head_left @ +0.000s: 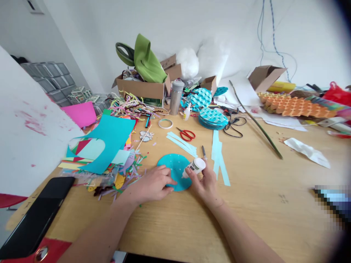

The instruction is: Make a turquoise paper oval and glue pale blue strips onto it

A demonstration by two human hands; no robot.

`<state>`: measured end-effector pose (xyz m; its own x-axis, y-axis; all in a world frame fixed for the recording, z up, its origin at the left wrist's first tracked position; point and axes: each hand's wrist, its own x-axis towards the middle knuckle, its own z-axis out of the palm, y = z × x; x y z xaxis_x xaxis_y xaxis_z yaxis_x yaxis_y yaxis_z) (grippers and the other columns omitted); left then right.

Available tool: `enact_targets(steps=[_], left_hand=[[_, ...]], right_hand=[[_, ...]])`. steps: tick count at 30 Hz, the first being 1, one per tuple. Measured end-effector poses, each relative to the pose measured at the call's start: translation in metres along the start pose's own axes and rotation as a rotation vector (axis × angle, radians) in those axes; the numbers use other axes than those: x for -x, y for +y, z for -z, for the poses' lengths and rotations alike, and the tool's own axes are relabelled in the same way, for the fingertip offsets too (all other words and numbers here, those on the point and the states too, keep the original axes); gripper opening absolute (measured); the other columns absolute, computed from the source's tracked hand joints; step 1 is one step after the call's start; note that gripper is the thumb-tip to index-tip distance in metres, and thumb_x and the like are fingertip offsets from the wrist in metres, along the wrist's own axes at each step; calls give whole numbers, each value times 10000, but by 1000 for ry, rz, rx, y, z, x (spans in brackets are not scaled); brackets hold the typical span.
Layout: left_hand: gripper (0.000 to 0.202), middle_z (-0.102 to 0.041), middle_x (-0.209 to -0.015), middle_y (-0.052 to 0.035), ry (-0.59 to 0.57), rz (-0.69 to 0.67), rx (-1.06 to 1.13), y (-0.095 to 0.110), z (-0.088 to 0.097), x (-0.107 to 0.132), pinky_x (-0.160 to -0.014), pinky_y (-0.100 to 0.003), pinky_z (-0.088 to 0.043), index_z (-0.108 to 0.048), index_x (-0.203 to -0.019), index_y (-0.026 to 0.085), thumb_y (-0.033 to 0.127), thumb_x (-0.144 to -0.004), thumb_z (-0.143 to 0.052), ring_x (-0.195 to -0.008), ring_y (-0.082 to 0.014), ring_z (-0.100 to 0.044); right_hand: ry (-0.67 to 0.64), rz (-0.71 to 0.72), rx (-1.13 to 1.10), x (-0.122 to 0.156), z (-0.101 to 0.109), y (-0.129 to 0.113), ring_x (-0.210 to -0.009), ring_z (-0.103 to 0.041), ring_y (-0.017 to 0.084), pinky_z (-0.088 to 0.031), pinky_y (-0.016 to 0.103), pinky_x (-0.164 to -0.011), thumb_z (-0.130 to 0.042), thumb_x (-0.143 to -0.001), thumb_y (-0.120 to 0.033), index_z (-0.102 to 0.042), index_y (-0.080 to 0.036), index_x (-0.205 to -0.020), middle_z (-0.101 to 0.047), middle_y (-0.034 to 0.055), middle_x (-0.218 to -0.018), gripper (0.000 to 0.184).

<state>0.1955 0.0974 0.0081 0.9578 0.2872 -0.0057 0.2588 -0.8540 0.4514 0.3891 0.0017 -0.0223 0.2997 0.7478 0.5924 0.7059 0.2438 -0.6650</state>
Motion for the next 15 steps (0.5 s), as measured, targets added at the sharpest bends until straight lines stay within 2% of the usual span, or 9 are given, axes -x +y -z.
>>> enact_targets(steps=[6, 15], left_hand=[[213, -605, -917, -43, 9, -6, -24, -2, -2, -1, -953, -402, -442, -734, -1080, 257, 253, -888, -641, -958, -224, -579], [215, -610, -929, -52, 18, -19, -40, -3, -4, 0, -905, -395, -464, -732, -1083, 253, 266, -887, -644, -976, -238, -582]], right_hand=[[-15, 16, -3, -1, 1, -3, -638, -481, 153, -385, 290, -585, -611, -888, -286, -468, -219, -858, -483, -11, -746, 162], [-28, 0, -11, -1, 0, -3, -631, -485, 163, -391, 296, -571, -613, -880, -304, -471, -224, -858, -483, -11, -731, 164]])
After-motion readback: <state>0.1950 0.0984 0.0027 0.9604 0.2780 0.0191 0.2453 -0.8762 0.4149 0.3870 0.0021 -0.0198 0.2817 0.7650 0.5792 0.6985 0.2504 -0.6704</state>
